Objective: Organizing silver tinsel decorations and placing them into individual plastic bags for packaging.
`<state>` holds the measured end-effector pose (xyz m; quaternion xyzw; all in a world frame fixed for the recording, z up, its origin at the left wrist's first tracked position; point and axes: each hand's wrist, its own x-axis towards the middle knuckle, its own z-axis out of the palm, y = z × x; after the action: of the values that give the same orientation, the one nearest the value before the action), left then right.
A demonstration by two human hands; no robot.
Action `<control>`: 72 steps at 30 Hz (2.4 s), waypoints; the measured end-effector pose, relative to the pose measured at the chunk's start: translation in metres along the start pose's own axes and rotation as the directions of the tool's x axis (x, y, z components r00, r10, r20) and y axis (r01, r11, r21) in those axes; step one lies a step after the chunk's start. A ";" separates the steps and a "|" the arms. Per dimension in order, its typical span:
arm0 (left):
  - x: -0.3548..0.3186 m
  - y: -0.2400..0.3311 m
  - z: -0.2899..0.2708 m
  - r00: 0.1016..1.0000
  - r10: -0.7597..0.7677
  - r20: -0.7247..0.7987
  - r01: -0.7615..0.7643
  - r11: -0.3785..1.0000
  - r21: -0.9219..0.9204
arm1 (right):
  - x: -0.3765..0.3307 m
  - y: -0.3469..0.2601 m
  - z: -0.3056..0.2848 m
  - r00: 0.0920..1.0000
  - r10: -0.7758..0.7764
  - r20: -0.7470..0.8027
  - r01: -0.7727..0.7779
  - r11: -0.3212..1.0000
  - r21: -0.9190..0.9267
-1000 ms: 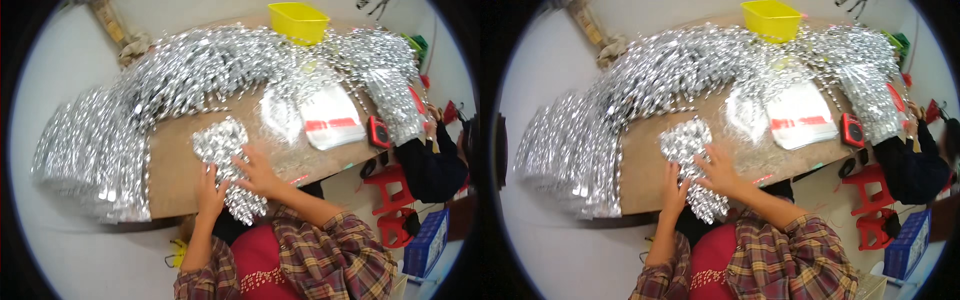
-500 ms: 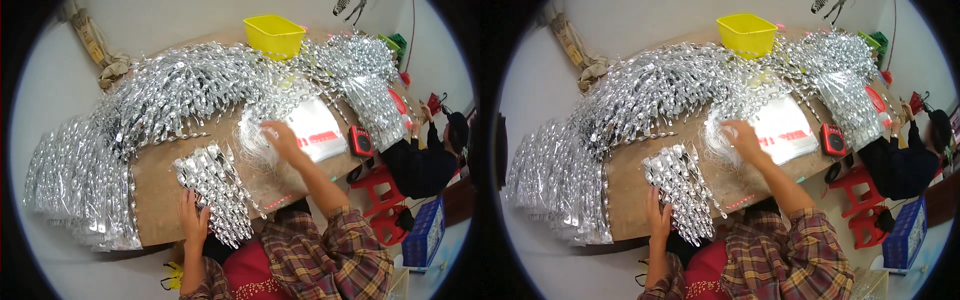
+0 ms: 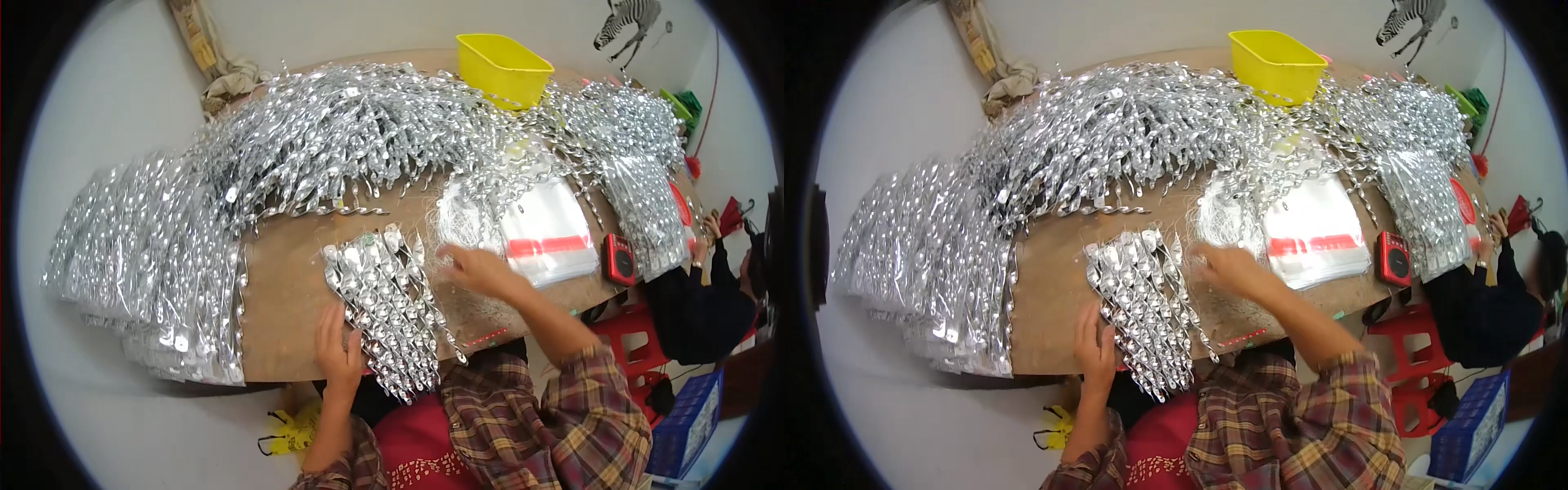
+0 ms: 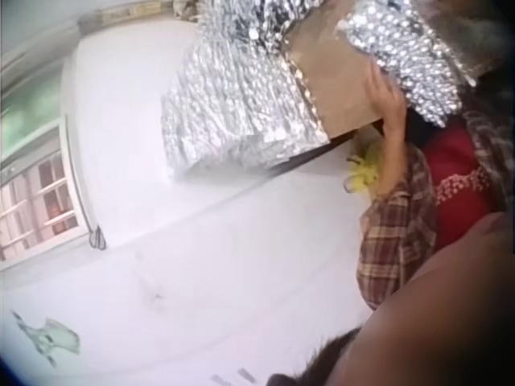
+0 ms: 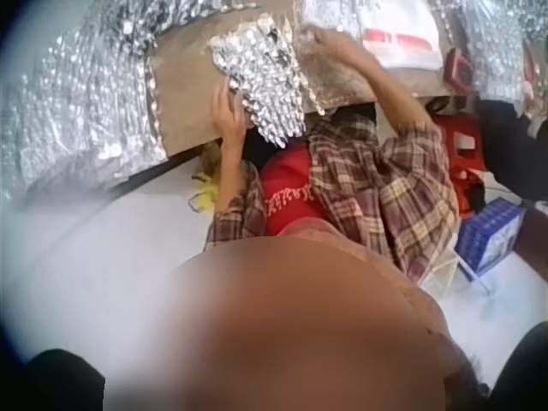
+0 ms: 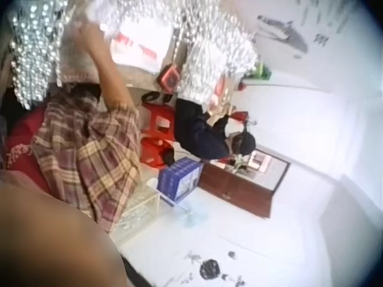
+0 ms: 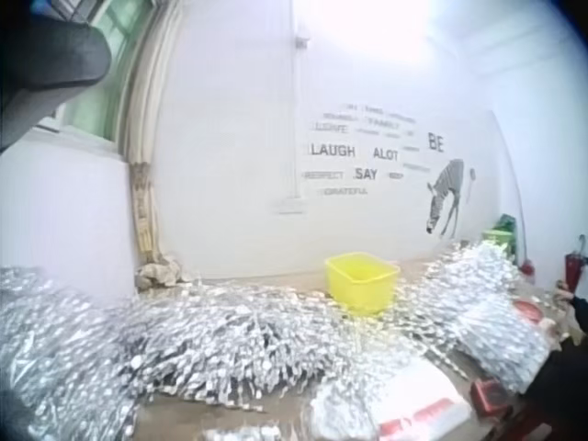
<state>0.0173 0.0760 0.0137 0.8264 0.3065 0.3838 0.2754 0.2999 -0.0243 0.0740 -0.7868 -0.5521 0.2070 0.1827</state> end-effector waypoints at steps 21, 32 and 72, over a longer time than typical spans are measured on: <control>0.004 0.003 0.003 1.000 0.015 0.015 -0.015 1.000 -0.013 | 0.172 0.165 -0.095 0.818 0.195 -0.541 -0.313 0.940 -0.133; 0.000 -0.004 0.002 0.999 0.034 -0.009 -0.035 0.995 -0.090 | 0.120 0.125 -0.139 0.856 0.378 -0.353 -0.249 0.899 0.360; -0.018 0.126 -0.012 0.591 0.045 0.806 0.807 -0.024 -0.590 | 0.094 0.173 -0.068 0.705 0.243 -0.666 -0.233 0.967 0.106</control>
<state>0.0356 -0.0178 0.0991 0.3630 0.1059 0.0763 0.9226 0.5017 0.0050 0.0310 -0.8712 -0.3407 -0.0660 0.3471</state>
